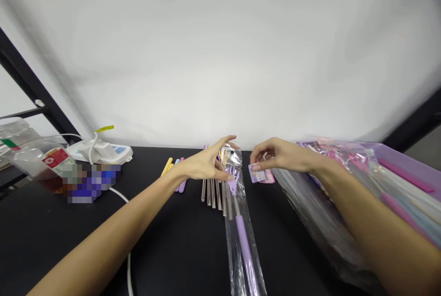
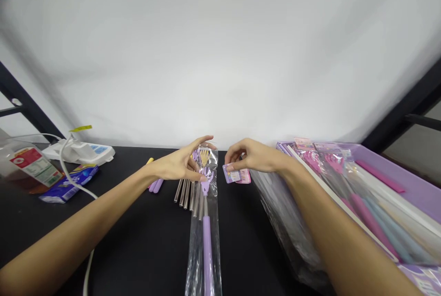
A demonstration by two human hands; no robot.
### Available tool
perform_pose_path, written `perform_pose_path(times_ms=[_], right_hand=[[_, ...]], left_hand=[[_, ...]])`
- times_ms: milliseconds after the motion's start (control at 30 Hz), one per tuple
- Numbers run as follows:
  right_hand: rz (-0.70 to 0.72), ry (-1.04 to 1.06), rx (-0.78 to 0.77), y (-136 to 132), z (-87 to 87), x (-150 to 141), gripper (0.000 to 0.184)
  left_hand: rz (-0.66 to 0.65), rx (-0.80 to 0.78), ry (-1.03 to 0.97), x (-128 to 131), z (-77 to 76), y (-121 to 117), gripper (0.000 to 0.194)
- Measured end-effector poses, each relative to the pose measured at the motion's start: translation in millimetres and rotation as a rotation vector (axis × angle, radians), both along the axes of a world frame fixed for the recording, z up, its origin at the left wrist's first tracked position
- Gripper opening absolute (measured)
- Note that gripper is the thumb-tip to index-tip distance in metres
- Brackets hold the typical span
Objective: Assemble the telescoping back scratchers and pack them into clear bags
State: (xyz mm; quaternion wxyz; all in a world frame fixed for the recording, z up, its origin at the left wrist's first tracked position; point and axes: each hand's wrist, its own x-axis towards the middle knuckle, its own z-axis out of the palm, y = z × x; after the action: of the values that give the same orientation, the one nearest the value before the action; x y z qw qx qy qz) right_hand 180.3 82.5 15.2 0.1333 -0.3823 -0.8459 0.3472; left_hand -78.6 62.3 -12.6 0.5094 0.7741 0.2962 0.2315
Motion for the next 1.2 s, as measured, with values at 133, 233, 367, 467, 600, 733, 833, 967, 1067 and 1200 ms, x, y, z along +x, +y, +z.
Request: perform_pose_path(times_ms=[133, 233, 367, 467, 600, 733, 833, 967, 1067, 1200], right_hand=[[-0.157, 0.294, 0.154, -7, 11.0, -7, 0.026], [-0.236, 0.35, 0.326, -8, 12.5, -13, 0.024], [-0.259, 0.362, 0.438, -8, 10.0, -17, 0.023], [-0.245, 0.348, 0.396, -8, 8.2, -19, 0.023], [-0.23, 0.374, 0.391, -10, 9.1, -21, 0.019], [-0.271, 0.406, 0.43, -11, 10.9, -21, 0.015], [-0.277, 0.419, 0.427, -10, 9.5, -21, 0.016], [-0.276, 0.463, 0.42, -10, 5.4, -25, 0.018], [-0.289, 0.492, 0.398, -10, 3.4, -28, 0.022], [-0.31, 0.543, 0.304, -9, 1.9, -29, 0.031]], left_hand=[[-0.009, -0.009, 0.002, 0, 0.8, -1, 0.103], [-0.026, -0.011, -0.005, 1, 1.5, -2, 0.106], [-0.04, -0.024, -0.01, 1, 0.0, -1, 0.111], [-0.043, -0.016, -0.004, 0, -1.6, 0, 0.113], [-0.035, -0.016, 0.001, 0, -1.5, 0, 0.115], [-0.054, -0.008, -0.013, 1, 0.4, 0, 0.109], [-0.07, -0.009, -0.037, 2, 1.4, -1, 0.106], [-0.061, -0.018, -0.032, 2, 0.8, 0, 0.11], [-0.057, -0.032, -0.036, 2, -0.4, 1, 0.11], [-0.064, -0.025, -0.03, 2, -2.6, 1, 0.111]])
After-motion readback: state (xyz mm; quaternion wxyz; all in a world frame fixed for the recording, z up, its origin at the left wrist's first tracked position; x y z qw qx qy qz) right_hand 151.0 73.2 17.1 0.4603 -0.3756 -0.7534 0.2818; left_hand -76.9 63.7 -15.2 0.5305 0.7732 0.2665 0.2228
